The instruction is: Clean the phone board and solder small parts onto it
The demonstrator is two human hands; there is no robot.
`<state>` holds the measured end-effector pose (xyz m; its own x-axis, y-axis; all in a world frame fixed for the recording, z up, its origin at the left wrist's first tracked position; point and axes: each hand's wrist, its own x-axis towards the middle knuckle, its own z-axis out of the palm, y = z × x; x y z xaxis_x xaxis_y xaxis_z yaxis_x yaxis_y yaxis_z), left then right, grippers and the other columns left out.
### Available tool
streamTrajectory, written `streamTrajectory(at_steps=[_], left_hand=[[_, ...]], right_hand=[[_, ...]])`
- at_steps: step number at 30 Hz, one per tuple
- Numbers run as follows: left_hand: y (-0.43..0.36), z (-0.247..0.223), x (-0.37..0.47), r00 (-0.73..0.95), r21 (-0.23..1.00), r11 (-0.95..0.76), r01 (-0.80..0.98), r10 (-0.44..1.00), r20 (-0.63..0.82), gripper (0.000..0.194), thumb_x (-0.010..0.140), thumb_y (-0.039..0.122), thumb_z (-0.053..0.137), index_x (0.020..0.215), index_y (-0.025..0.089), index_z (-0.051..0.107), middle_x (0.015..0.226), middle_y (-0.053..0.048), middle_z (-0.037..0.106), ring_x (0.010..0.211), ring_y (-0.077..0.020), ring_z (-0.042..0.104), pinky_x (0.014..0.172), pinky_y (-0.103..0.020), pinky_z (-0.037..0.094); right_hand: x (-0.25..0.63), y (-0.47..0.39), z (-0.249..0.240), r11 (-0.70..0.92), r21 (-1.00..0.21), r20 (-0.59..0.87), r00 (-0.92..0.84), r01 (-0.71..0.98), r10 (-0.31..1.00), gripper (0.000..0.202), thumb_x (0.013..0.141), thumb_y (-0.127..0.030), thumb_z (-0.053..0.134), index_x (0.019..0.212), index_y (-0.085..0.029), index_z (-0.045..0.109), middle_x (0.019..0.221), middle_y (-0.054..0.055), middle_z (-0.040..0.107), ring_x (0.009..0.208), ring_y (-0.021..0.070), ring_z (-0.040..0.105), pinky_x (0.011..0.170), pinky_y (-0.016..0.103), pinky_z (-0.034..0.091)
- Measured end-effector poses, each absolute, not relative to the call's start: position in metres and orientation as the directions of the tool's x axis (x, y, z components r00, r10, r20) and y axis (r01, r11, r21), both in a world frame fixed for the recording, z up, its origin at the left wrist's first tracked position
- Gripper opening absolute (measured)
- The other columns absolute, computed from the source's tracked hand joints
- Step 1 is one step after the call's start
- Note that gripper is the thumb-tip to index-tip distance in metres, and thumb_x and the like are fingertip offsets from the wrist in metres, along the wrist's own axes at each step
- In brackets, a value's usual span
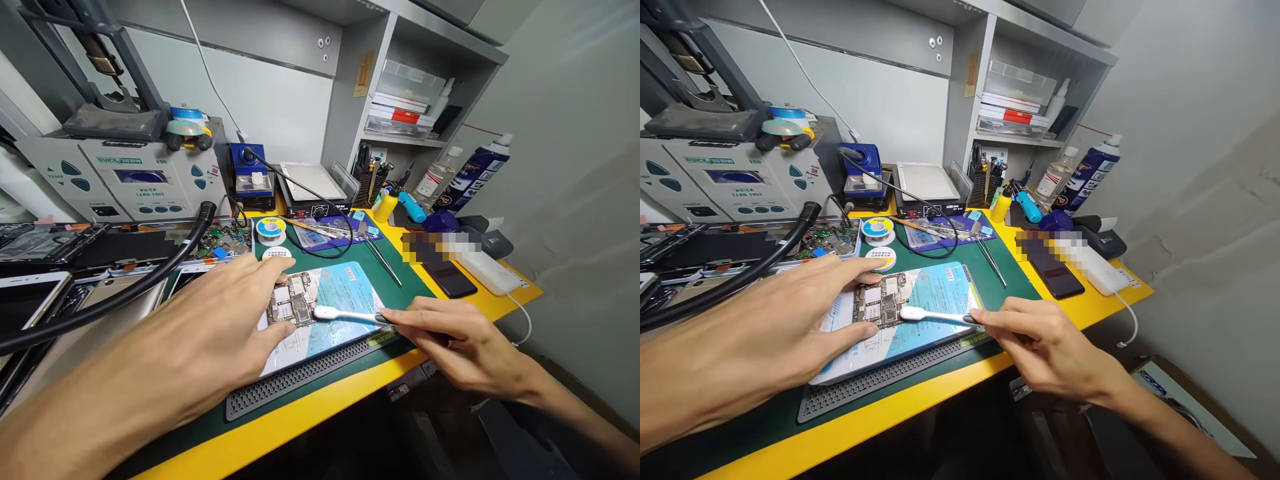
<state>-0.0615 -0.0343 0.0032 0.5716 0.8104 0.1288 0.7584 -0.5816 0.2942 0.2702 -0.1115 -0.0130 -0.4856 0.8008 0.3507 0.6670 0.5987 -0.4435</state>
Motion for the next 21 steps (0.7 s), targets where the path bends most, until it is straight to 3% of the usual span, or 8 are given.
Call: streamTrajectory(at_steps=[7, 12, 17, 21], left_hand=[[-0.0306, -0.0031, -0.0649, 0.566, 0.254, -0.581, 0.773, 0.813, 0.136, 0.053, 0.096, 0.055, 0.057, 0.143, 0.031, 0.057, 0.118, -0.010, 0.071, 0.105, -0.0335, 0.069, 0.098, -0.051, 0.058], [-0.0308, -0.0035, -0.0641, 0.554, 0.293, -0.557, 0.777, 0.826, 0.100, 0.055, 0.093, 0.054, 0.055, 0.141, 0.029, 0.059, 0.121, -0.012, 0.070, 0.107, -0.0372, 0.070, 0.098, -0.056, 0.058], [-0.0323, -0.0014, -0.0624, 0.532, 0.321, -0.531, 0.784, 0.841, 0.094, 0.058, 0.091, 0.055, 0.055, 0.144, 0.030, 0.059, 0.125, -0.012, 0.070, 0.109, -0.0387, 0.070, 0.095, -0.054, 0.058], [-0.0316, 0.0018, -0.0593, 0.540, 0.330, -0.524, 0.785, 0.840, 0.050, 0.065, 0.091, 0.054, 0.052, 0.152, 0.030, 0.054, 0.125, -0.012, 0.069, 0.111, -0.0393, 0.069, 0.093, -0.055, 0.058]], right_hand=[[0.2714, -0.1081, -0.0095, 0.607, -0.448, 0.328, -0.511, 0.657, 0.795, 0.042, 0.101, -0.005, 0.056, 0.136, -0.021, 0.073, 0.077, 0.001, 0.063, 0.063, 0.0129, 0.055, 0.057, 0.025, 0.040], [0.2750, -0.1077, -0.0103, 0.582, -0.456, 0.301, -0.500, 0.673, 0.812, 0.038, 0.100, -0.004, 0.056, 0.129, -0.021, 0.074, 0.076, 0.000, 0.063, 0.063, 0.0119, 0.054, 0.058, 0.024, 0.040], [0.2754, -0.1087, -0.0091, 0.609, -0.450, 0.296, -0.534, 0.653, 0.792, 0.047, 0.101, -0.004, 0.055, 0.142, -0.024, 0.069, 0.077, 0.000, 0.061, 0.064, 0.0128, 0.054, 0.057, 0.025, 0.038], [0.2758, -0.1089, -0.0081, 0.591, -0.421, 0.294, -0.513, 0.688, 0.806, 0.044, 0.101, -0.004, 0.056, 0.137, -0.025, 0.071, 0.076, 0.000, 0.060, 0.062, 0.0128, 0.053, 0.056, 0.025, 0.037]])
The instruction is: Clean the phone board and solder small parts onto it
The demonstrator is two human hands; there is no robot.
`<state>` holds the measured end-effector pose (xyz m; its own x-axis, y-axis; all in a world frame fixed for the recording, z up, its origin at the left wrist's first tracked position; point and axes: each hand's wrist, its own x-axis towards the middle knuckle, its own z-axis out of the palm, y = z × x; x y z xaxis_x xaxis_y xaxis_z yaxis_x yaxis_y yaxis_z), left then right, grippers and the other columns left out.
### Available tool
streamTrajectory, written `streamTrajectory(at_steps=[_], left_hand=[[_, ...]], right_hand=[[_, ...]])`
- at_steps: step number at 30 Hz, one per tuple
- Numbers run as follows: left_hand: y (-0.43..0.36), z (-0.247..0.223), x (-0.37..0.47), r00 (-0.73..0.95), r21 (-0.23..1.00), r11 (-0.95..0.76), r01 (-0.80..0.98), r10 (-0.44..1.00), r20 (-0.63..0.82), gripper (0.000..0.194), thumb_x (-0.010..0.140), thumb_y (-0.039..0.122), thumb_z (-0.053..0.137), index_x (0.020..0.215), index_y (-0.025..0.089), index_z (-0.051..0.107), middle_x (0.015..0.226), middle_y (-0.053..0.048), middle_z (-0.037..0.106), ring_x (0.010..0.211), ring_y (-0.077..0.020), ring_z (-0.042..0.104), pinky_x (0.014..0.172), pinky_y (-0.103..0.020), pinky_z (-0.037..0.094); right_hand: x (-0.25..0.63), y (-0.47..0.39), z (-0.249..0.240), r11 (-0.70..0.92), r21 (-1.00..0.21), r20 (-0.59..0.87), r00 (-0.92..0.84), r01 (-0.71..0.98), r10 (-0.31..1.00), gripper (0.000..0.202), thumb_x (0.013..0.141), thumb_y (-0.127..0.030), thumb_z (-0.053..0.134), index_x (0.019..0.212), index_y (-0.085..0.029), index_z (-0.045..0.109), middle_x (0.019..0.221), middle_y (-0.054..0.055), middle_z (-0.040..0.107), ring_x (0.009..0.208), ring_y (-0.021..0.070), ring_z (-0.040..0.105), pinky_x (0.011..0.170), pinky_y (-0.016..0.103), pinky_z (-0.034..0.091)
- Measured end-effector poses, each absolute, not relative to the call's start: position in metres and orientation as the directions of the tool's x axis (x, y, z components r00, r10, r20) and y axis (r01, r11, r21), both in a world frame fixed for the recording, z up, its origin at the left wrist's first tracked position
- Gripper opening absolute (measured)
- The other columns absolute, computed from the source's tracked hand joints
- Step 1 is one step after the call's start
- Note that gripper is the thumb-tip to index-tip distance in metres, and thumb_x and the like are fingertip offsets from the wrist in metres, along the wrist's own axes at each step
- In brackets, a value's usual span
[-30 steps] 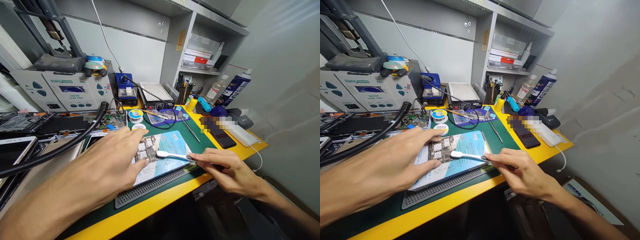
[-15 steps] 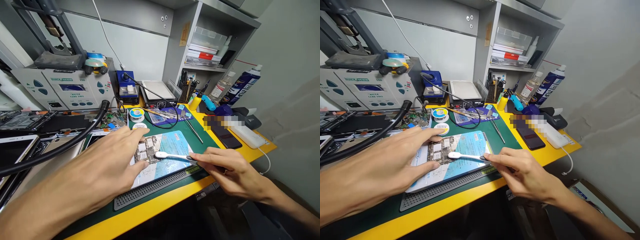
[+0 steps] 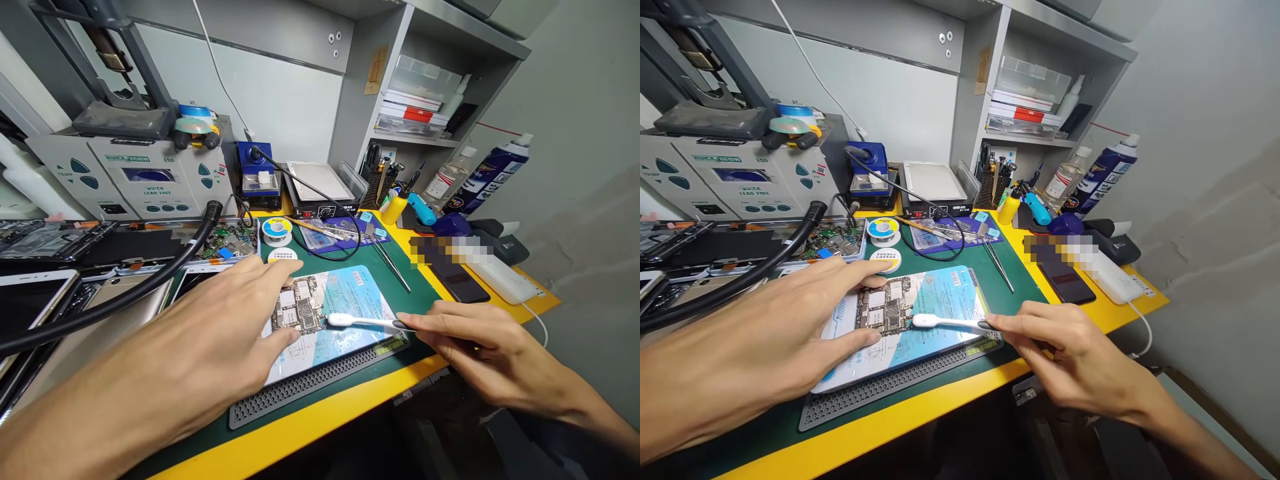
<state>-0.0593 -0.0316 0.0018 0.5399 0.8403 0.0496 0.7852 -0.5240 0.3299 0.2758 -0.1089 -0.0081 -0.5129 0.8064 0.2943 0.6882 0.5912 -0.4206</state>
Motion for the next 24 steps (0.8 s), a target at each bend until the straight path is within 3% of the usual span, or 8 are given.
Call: streamTrajectory(at_steps=[4, 8, 12, 18, 24], left_hand=[[-0.0309, 0.0037, -0.0612, 0.541, 0.336, -0.510, 0.792, 0.841, 0.004, 0.069, 0.091, 0.055, 0.052, 0.154, 0.027, 0.051, 0.131, -0.013, 0.066, 0.115, -0.0405, 0.067, 0.095, -0.056, 0.056], [-0.0309, 0.0029, -0.0641, 0.586, 0.348, -0.561, 0.751, 0.809, 0.040, 0.062, 0.097, 0.050, 0.054, 0.154, 0.028, 0.049, 0.136, -0.012, 0.064, 0.123, -0.0382, 0.063, 0.100, -0.052, 0.053], [-0.0314, 0.0014, -0.0638, 0.609, 0.347, -0.585, 0.733, 0.792, 0.050, 0.053, 0.099, 0.048, 0.055, 0.148, 0.027, 0.051, 0.126, -0.011, 0.066, 0.114, -0.0334, 0.065, 0.093, -0.046, 0.055], [-0.0314, -0.0030, -0.0668, 0.630, 0.291, -0.627, 0.723, 0.771, 0.096, 0.057, 0.100, 0.050, 0.057, 0.151, 0.027, 0.048, 0.128, -0.011, 0.065, 0.117, -0.0339, 0.063, 0.094, -0.044, 0.054], [-0.0306, -0.0053, -0.0684, 0.614, 0.330, -0.619, 0.713, 0.778, 0.133, 0.056, 0.098, 0.047, 0.060, 0.151, 0.028, 0.049, 0.128, -0.010, 0.065, 0.118, -0.0326, 0.063, 0.095, -0.044, 0.054]], right_hand=[[0.2735, -0.1084, -0.0092, 0.613, -0.430, 0.313, -0.527, 0.663, 0.790, 0.040, 0.101, -0.004, 0.055, 0.134, -0.020, 0.072, 0.077, 0.001, 0.060, 0.062, 0.0133, 0.052, 0.056, 0.026, 0.038], [0.2721, -0.1095, -0.0066, 0.594, -0.406, 0.284, -0.522, 0.694, 0.804, 0.041, 0.101, -0.003, 0.055, 0.133, -0.023, 0.072, 0.077, 0.000, 0.061, 0.061, 0.0124, 0.053, 0.056, 0.025, 0.038], [0.2703, -0.1095, -0.0040, 0.623, -0.418, 0.309, -0.542, 0.661, 0.782, 0.046, 0.100, -0.003, 0.054, 0.139, -0.024, 0.070, 0.076, 0.000, 0.062, 0.060, 0.0128, 0.054, 0.054, 0.024, 0.038], [0.2703, -0.1096, -0.0019, 0.606, -0.392, 0.289, -0.532, 0.693, 0.796, 0.048, 0.101, -0.005, 0.057, 0.140, -0.029, 0.068, 0.078, 0.000, 0.065, 0.060, 0.0127, 0.056, 0.055, 0.024, 0.040], [0.2715, -0.1089, -0.0043, 0.623, -0.403, 0.279, -0.559, 0.670, 0.781, 0.057, 0.099, -0.001, 0.055, 0.146, -0.032, 0.065, 0.078, 0.000, 0.063, 0.061, 0.0133, 0.056, 0.055, 0.024, 0.040]])
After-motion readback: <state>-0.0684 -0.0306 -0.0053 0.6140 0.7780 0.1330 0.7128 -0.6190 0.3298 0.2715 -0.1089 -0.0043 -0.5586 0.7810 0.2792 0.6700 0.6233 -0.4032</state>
